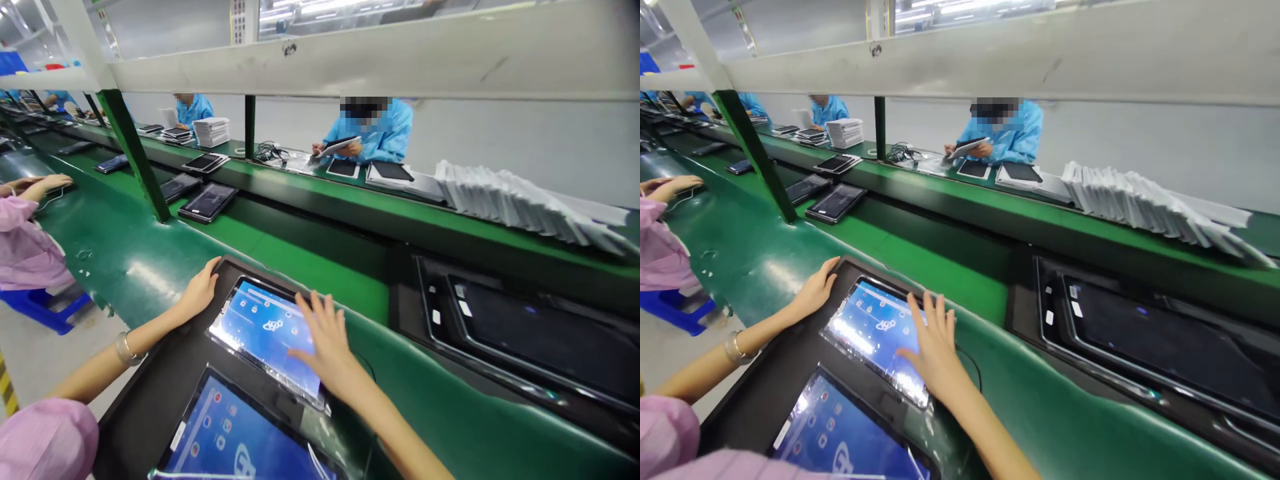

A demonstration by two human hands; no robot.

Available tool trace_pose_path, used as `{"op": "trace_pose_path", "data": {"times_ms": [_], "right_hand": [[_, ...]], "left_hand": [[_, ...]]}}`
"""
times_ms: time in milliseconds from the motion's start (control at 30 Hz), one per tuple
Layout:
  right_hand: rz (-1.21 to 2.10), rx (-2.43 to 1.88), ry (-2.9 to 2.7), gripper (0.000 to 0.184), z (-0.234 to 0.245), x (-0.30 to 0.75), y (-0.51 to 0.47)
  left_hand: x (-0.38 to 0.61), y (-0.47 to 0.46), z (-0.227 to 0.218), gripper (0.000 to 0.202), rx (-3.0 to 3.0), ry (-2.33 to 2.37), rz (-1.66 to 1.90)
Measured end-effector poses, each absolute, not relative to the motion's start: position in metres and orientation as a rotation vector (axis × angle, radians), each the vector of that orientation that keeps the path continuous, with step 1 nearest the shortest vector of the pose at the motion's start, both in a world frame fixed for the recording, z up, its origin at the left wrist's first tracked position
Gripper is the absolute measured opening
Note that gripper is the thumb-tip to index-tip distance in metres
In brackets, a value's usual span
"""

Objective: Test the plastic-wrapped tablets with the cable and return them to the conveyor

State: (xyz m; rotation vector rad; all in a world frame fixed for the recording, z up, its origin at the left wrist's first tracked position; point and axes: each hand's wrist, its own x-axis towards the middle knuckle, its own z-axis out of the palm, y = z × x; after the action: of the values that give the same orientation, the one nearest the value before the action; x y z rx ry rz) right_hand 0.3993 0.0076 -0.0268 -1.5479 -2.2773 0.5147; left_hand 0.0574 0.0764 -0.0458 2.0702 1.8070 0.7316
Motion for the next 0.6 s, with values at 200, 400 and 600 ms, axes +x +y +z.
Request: {"op": "trace_pose_path", "data": {"times_ms": [200,400,600], "right_hand": [[0.302,-1.509,-2.016,0.054,0.008,0.431,-0.076],[0.498,-1.644,-1.761,0.034,0.001,0.442,-0.159],[0.613,-1.758,-1.390,0.031,-0.013,0.473,-0.185]], "left_hand": [[0.095,-0.019,-0.004,0.043,2.764,1.019,0.489],[0.172,-0.102,0.005,0.063,3.084,0.025,0.487],[0.167,-0.092,0.007,0.051,3.007,-0.101,0.597]]}}
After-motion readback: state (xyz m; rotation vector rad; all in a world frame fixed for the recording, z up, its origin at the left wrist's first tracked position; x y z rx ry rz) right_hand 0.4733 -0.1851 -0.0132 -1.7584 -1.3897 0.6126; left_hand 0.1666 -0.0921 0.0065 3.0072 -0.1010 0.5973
